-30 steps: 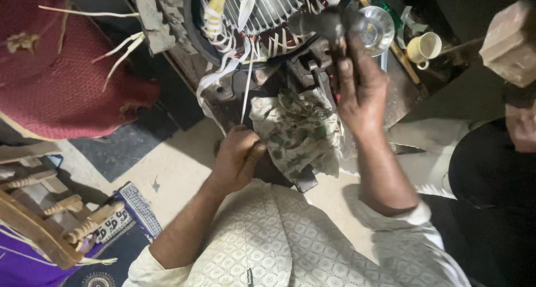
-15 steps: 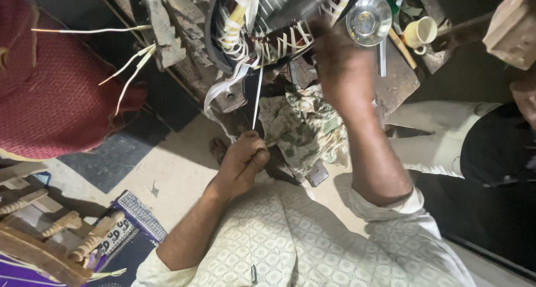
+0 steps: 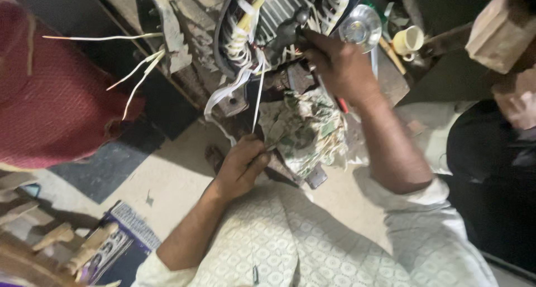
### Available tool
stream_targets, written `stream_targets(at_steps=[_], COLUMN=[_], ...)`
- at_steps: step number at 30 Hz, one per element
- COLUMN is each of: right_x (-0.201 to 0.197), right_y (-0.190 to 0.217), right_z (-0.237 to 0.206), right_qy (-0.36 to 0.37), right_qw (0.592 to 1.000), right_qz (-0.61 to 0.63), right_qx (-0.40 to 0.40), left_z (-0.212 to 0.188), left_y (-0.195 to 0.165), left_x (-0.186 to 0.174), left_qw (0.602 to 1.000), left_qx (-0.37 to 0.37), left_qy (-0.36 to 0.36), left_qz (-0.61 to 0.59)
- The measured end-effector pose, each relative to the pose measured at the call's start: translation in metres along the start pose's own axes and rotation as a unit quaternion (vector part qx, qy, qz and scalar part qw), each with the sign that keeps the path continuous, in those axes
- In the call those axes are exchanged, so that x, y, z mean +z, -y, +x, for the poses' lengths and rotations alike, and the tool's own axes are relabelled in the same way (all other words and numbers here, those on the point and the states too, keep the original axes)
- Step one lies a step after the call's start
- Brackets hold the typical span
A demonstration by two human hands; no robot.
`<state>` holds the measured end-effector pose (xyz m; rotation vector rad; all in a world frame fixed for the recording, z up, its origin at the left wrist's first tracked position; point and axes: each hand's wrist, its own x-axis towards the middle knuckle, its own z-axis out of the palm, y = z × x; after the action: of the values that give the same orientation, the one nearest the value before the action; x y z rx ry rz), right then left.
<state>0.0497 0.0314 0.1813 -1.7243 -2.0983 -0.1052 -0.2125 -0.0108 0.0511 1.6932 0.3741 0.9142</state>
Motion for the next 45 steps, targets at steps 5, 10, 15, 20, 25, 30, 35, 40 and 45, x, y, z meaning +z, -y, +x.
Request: stream_targets(at_steps=[5,10,15,20,25,30,35,40,45], right_x=[-0.034,0.021,0.008,0.048,0.087,0.136,0.179,0.189,0.194], right_y=[0.013,-0.004,-0.041,-0.045,-0.039,0.005,0.008,-0.015,-0.018], right_z=[0.010,-0.015,-0.086,-0.145,-0.151,-0.093,-0.059,-0.063,-0.067], right_qy=[0.032,0.091,-0.014,0.011,-0.076,-0.030,0.057,0.047,0.031], right_qw=[0.924,0.979,0.991,0.978,0.994,0.882,0.751,0.612,0.625], right_qz=[0.116,0.012,0.093,-0.028,-0.025,0.426,0.615,0.752,0.748], right_qx=[0.364,0.181,0.091,0.206,0.076,0.199,0.234,0.241,0.222], left_z=[-0.001,0.000,0.002,0.008,0.014,0.023,0.027,0.054,0.134], left_y=[0.000,0.001,-0.001,-0.012,-0.029,-0.035,-0.034,-0.033,-0.002], left_x=[0.000,-0.003,-0.013,0.000,0.030,0.049,0.055,0.019,-0.030], left_qw=[1.000,1.000,0.999,0.995,0.980,0.966,0.944,0.894,0.798], left_qx=[-0.008,-0.005,0.022,0.020,0.067,0.093,0.065,0.096,0.026], left_qy=[0.016,0.029,0.028,0.047,0.030,-0.028,0.027,-0.002,-0.027], left_qz=[-0.025,-0.008,0.039,0.086,0.185,0.240,0.322,0.437,0.602])
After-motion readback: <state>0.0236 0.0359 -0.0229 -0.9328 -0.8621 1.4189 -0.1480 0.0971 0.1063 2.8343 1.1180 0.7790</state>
